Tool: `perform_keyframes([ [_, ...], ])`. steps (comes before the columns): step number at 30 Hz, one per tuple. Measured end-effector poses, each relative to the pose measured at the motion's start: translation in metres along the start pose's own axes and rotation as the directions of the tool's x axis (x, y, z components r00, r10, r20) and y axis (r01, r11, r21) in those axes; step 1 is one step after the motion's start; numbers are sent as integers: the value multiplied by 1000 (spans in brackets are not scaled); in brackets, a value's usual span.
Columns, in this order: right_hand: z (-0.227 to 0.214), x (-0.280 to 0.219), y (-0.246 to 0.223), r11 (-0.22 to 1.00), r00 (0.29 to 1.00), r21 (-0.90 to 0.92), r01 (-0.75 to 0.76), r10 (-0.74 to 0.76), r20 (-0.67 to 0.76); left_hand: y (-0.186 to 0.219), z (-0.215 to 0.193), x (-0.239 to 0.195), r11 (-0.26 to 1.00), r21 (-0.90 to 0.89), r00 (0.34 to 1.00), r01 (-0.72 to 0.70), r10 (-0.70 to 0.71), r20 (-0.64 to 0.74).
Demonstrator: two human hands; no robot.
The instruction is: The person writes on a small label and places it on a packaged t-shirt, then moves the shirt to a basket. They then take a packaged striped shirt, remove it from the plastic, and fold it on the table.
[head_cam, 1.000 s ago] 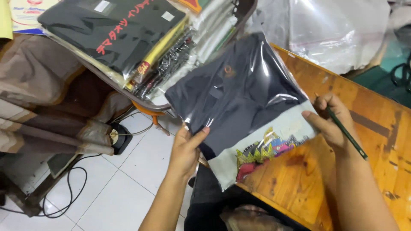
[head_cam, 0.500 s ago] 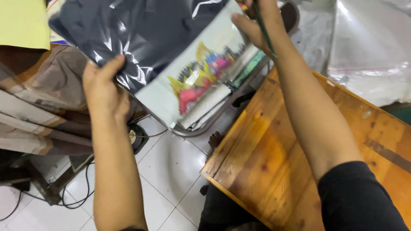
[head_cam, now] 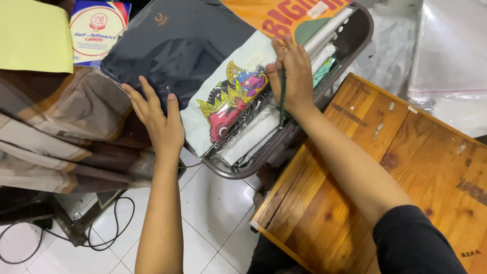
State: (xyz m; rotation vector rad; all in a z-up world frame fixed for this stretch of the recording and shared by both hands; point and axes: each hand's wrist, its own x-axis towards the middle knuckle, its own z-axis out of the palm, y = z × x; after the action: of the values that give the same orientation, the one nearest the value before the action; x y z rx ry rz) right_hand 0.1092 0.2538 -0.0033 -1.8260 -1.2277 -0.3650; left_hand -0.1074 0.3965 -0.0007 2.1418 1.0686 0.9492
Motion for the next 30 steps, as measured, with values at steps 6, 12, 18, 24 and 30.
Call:
perform_keyframes([
  [6, -5, 25, -15, 995, 986, -9, -94, 95, 135, 16, -6, 11, 986, 5, 985, 168, -168, 31],
  [12, -40, -17, -20, 994, 997, -82, -71, 74, 38, 65, -30, -24, 862, 307, 855, -402, 474, -212],
  [18, -103, -138, -8, 962, 972, -248, 115, -57, 229, 97, 31, -48, 498, 580, 665, -644, 740, 102],
  [24, -209, -227, 1, 900, 951, -401, 173, -46, 307, 85, 35, -39, 379, 640, 621, -668, 758, 200],
  [30, -277, -284, 32, 799, 919, -580, -157, 333, 210, 84, 44, -44, 374, 637, 552, -674, 828, 99],
])
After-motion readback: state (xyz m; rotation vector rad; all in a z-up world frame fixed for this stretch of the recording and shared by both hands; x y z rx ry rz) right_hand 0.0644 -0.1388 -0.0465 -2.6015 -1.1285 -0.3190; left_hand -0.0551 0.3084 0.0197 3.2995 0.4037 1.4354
